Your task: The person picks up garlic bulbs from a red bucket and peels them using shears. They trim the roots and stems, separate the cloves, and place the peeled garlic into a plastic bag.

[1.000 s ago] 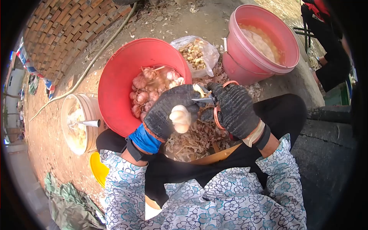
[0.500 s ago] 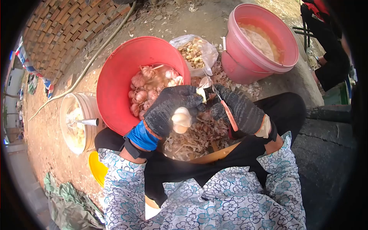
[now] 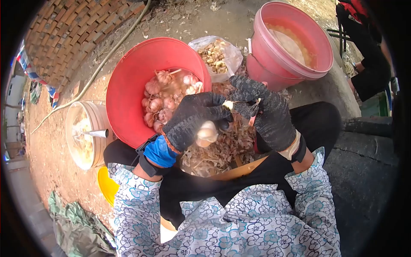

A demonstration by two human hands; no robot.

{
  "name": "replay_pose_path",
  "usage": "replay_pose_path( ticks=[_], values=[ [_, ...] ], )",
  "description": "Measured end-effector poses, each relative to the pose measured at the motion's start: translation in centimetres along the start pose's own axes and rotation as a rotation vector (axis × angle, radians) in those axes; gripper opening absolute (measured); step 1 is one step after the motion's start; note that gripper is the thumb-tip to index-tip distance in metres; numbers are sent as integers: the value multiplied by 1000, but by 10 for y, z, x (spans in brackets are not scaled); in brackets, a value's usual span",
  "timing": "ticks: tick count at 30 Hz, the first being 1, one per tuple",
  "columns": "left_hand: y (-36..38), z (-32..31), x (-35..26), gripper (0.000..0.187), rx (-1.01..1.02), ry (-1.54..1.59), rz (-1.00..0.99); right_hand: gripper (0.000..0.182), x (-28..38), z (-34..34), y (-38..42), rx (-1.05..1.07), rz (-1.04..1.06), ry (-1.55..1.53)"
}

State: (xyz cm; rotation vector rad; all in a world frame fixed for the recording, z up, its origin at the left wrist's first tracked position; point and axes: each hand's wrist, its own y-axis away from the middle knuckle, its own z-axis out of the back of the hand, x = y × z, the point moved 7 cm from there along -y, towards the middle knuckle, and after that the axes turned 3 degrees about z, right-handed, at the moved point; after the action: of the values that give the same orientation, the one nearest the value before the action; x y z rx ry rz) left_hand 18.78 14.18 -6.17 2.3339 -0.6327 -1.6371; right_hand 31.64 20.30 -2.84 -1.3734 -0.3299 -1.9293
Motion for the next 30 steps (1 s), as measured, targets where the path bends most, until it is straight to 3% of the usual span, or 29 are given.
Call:
replay_pose_path(
  ticks=[2, 3, 4, 6, 8, 9, 12, 14, 16, 18, 20, 21, 24, 28, 30],
  values=[
    [-1, 3, 5, 25, 11, 96, -55, 33, 2, -1, 5, 14, 28, 68],
    [7, -1, -16, 28, 18, -427, -563, 31, 7, 1, 6, 19, 53, 103],
    [7, -1, -13, 29, 2, -256, -339, 28, 12, 3, 4, 20, 84, 141],
    [8, -2, -14, 28, -66, -93, -287, 30, 10, 3, 4, 0, 159, 250],
    [5, 1, -11, 26, -96, -85, -269, 57, 10, 8, 5, -207, 338, 241],
    [3, 5, -10, 25, -129, -76, -254, 57, 6, 6, 4, -206, 346, 243],
    [3, 9, -4, 22, -263, -109, -224, 49, -1, 5, 2, -209, 254, 137],
    [7, 7, -10, 18, -299, -67, -186, 42, 5, 5, 2, -176, 205, 270],
    [7, 3, -16, 17, -272, -315, -253, 38, 7, 5, 5, -163, 187, 291],
    [5, 5, -18, 17, -259, -386, -267, 31, -5, 2, 6, -118, 7, 11],
    [4, 4, -12, 18, -176, -231, -49, 29, -22, -2, 9, -78, -103, -159],
    [1, 5, -11, 20, -166, -248, -84, 26, -33, -5, 11, -43, -210, -329],
    [1, 3, -9, 20, -109, -200, -40, 21, -33, -5, 7, 39, -272, -412],
    [-4, 2, -13, 21, -96, -119, -247, 18, -34, 2, -4, -136, -67, -410],
    [1, 6, -20, 24, -309, -142, -331, 15, -56, 8, 0, -171, -193, -459]
  ],
)
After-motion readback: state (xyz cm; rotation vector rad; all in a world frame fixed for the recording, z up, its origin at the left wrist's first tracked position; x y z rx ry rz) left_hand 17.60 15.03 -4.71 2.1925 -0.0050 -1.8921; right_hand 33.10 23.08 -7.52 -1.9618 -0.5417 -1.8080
